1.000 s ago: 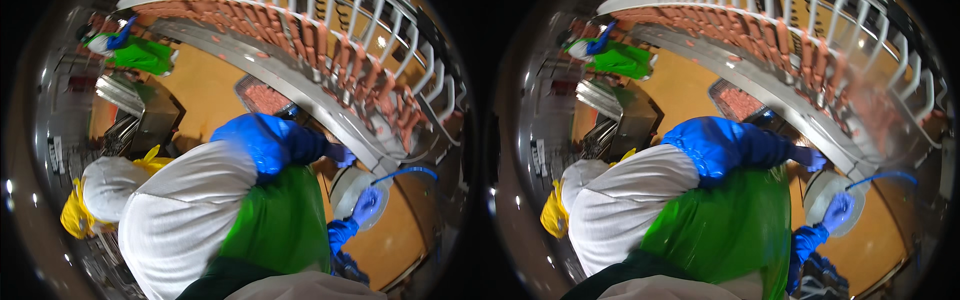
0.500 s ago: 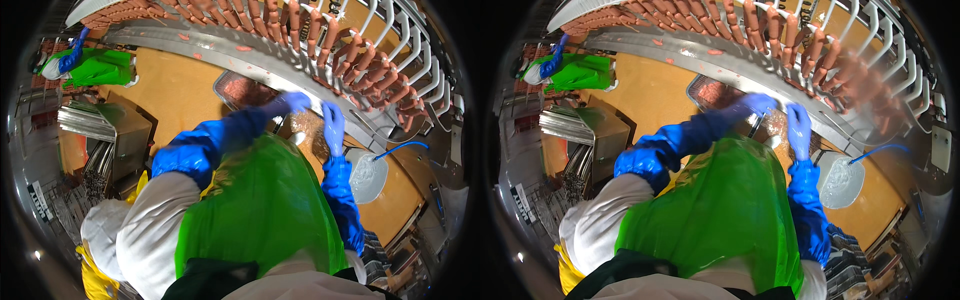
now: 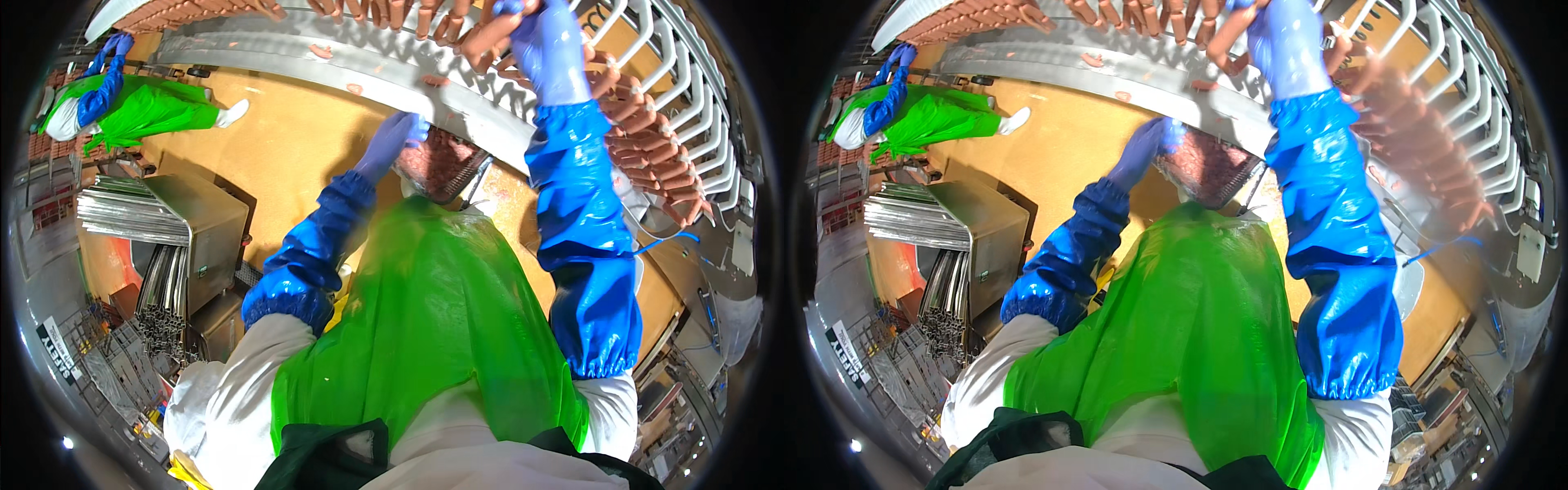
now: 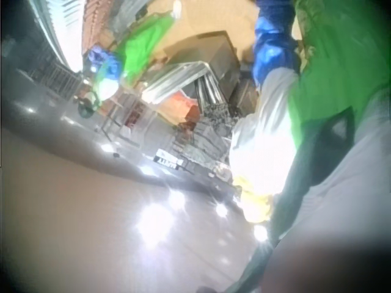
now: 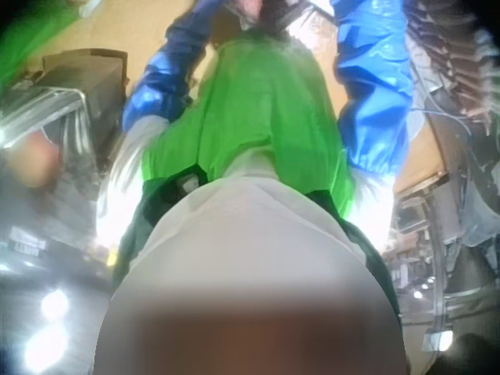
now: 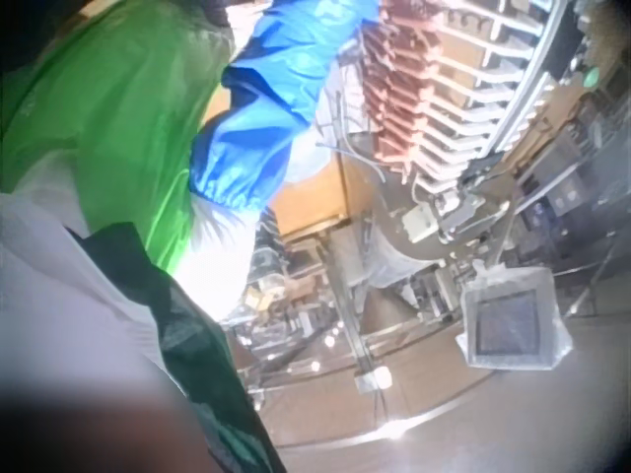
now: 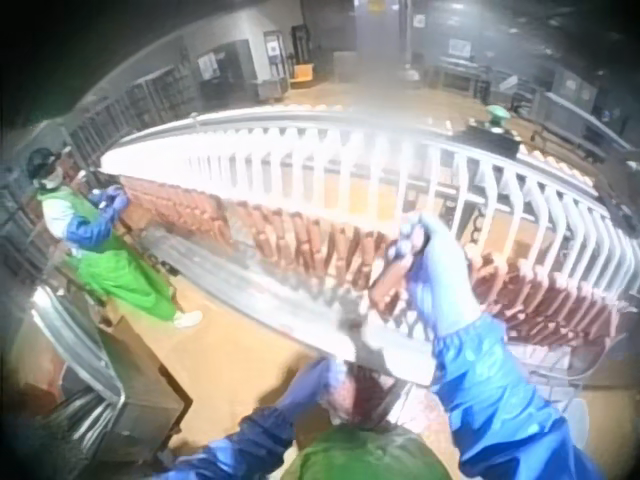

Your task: The person repeatedly takes raw sausage links from a bin and places them onto hooks on a moving conveyor line. They work continuously to fill the available hooks as the line advances.

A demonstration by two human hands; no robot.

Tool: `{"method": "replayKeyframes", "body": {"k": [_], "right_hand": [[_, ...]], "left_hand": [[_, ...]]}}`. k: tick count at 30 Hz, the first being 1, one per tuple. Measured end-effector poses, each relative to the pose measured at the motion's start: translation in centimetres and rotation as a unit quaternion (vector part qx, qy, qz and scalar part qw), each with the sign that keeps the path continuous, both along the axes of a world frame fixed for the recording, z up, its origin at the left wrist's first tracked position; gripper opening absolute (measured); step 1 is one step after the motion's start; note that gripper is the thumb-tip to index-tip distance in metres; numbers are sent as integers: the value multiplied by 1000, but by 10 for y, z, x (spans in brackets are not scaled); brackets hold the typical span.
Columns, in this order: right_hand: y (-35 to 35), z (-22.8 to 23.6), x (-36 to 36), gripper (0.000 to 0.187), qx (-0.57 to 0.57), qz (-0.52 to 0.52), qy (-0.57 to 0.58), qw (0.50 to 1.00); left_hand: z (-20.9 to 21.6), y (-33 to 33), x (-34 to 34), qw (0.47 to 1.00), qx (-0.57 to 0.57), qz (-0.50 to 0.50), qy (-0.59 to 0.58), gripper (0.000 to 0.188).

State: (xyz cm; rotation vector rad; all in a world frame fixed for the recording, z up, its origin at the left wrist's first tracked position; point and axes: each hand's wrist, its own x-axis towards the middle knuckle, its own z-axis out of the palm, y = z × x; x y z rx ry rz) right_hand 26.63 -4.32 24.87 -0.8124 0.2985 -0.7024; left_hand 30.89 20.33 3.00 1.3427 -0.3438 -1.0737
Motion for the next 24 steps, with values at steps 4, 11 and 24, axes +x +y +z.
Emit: {"method": "replayKeyframes", "body": {"k": [4,11,24], "right_hand": [[-8,11,-9,19,-288,-112,31,950],[64,-120,-79,23,-162,110,163,967],[41,-104,-86,32,188,200,34,961]], "left_hand": [[28,-43,36,898,-86,53,-429,34],[100,-105,16,960,-256,-86,77,41],[115,-149,11,956,-173,-113,-210,24]]}}
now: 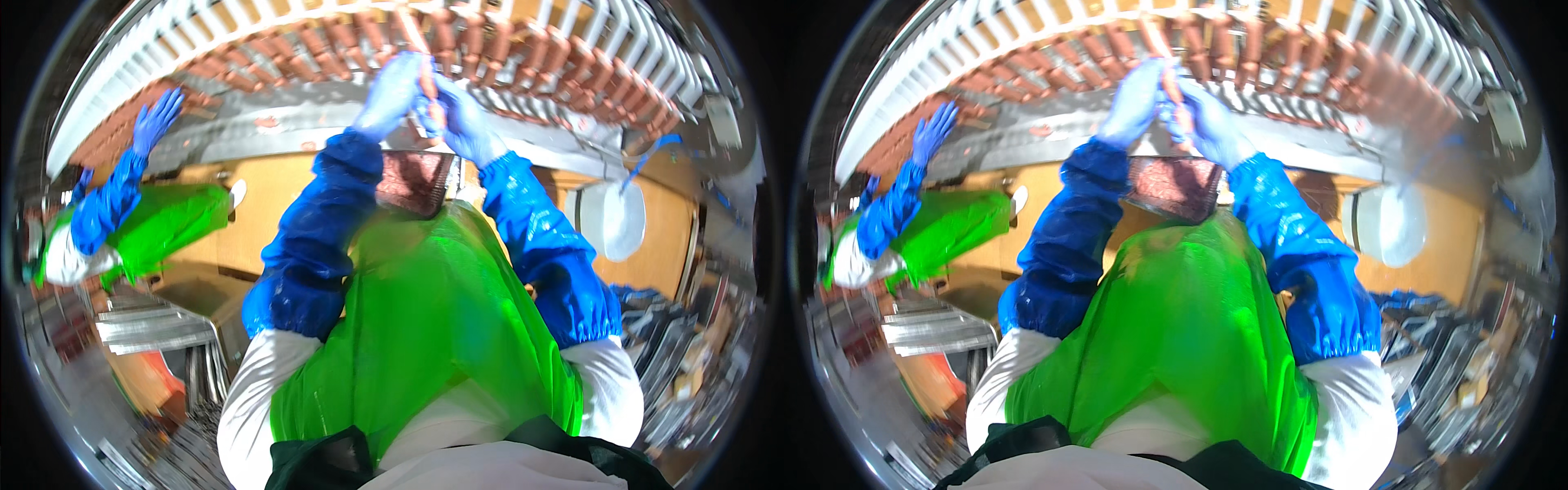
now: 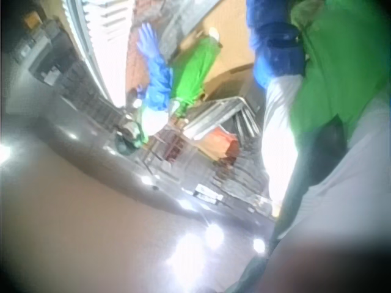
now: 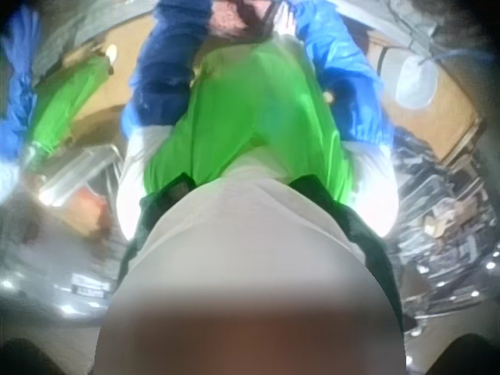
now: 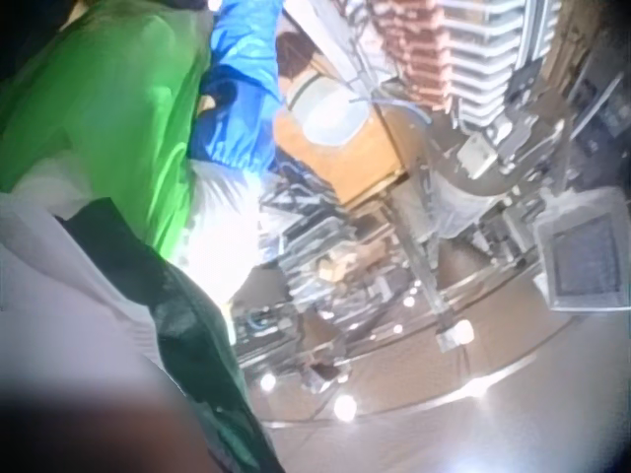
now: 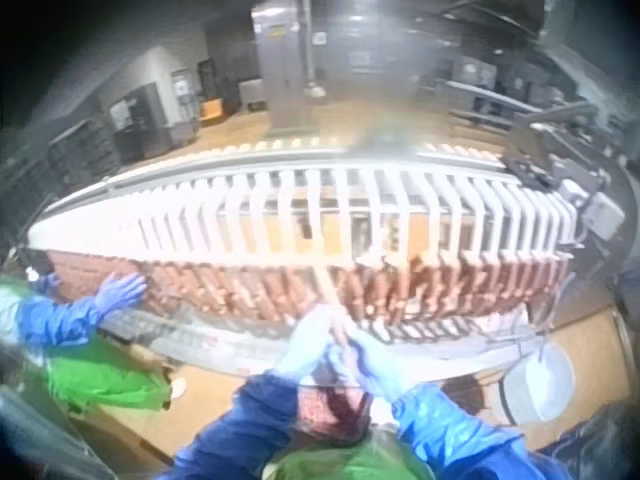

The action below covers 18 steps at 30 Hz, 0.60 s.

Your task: The person repeatedly takes raw sausage links from a bin and places them onto hooks on a moving conveyor line. They work continuously to fill the available hooks as the line advances.

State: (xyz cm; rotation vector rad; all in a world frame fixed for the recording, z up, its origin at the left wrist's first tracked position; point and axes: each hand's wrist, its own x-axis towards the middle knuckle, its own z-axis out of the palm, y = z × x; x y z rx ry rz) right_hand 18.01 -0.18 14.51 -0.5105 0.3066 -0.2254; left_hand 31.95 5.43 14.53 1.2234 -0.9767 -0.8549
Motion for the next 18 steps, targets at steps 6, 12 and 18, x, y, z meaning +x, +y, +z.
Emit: {"method": "replayKeyframes", "body": {"k": [6,12,18], "right_hand": [[8,21,15,29,-12,-42,44,998],[23,27,30,22,-265,-235,213,911],[19,6,12,23,-739,-311,173,572]], "left_hand": [[17,-7,-2,977,28,46,207,29],[11,-4,1,951,11,26,308,24],[19,5,-2,961,32,94,257,31]]}}
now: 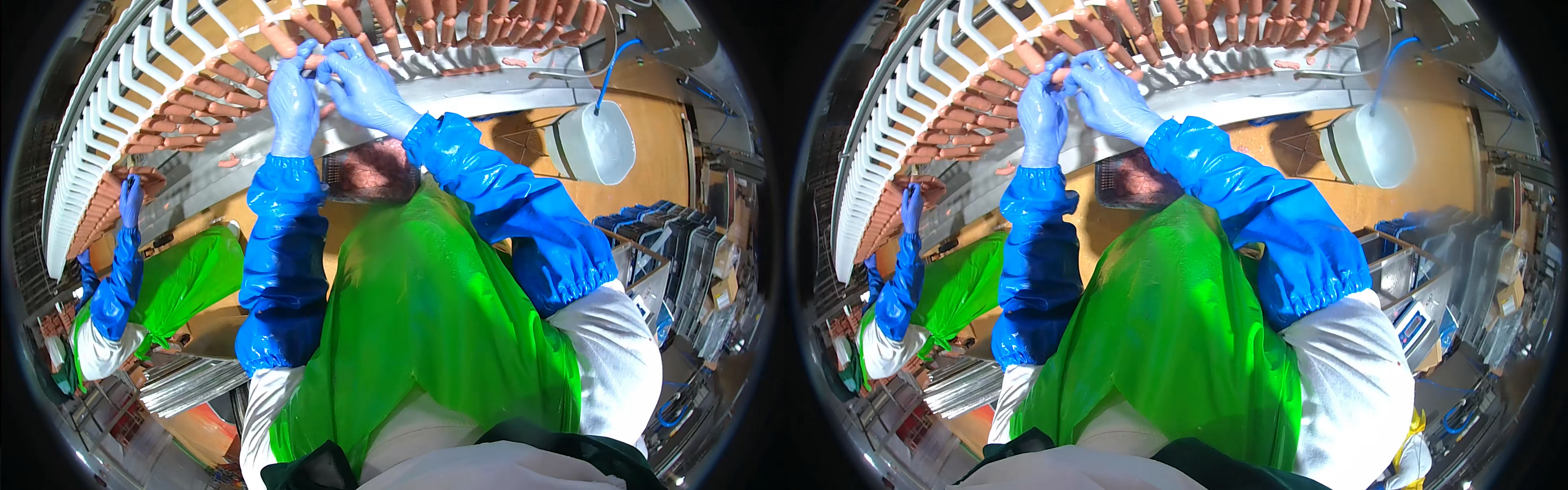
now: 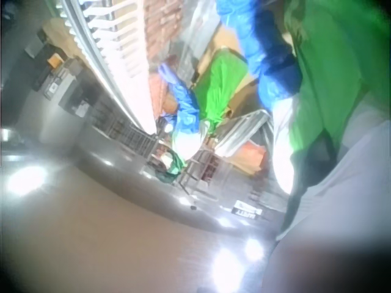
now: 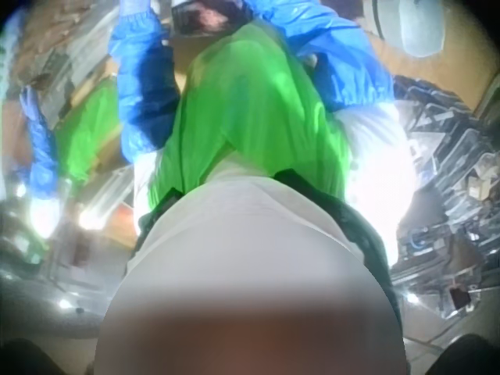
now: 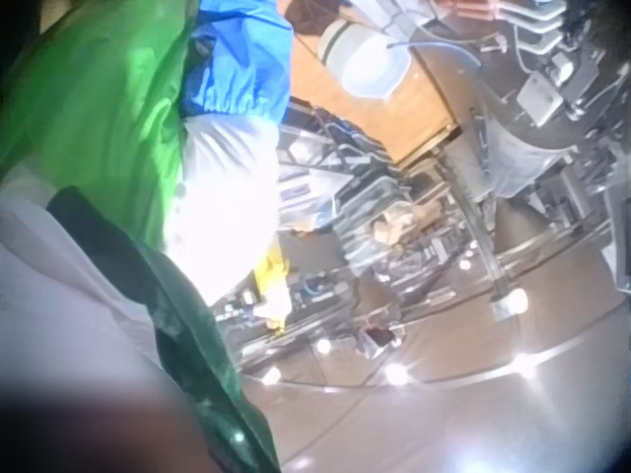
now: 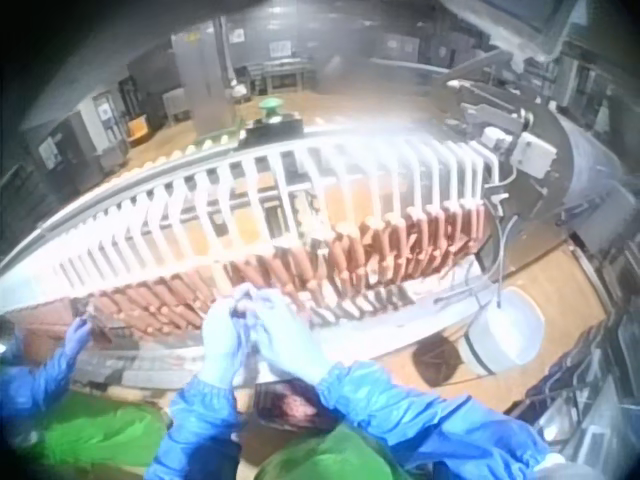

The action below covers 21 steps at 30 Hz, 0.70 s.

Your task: The person repeatedly takes raw sausage links from a bin and places them onto hooks on a moving conveyor line. They work continuously to fill the available hooks as the line advances.

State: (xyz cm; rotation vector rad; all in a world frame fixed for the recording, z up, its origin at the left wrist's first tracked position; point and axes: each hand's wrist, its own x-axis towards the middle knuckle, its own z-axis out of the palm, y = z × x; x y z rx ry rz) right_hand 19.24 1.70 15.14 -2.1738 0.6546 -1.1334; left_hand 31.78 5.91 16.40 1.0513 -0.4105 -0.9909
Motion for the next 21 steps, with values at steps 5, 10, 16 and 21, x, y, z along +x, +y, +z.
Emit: {"method": "replayKeyframes", "body": {"k": [5,10,16,21], "right_hand": [[1,19,7,26,350,88,-31,932],[4,-17,-8,33,208,43,-69,975],[-11,8,-21,34,569,294,-134,757],[-32,35,0,23,439,147,-158,872]], "left_hand": [[-30,-5,30,997,-21,-74,30,33],[-1,-5,11,996,-44,-50,64,16],[54,-28,34,966,-143,-158,147,7],[73,-29,47,993,74,-58,-68,23]]}}
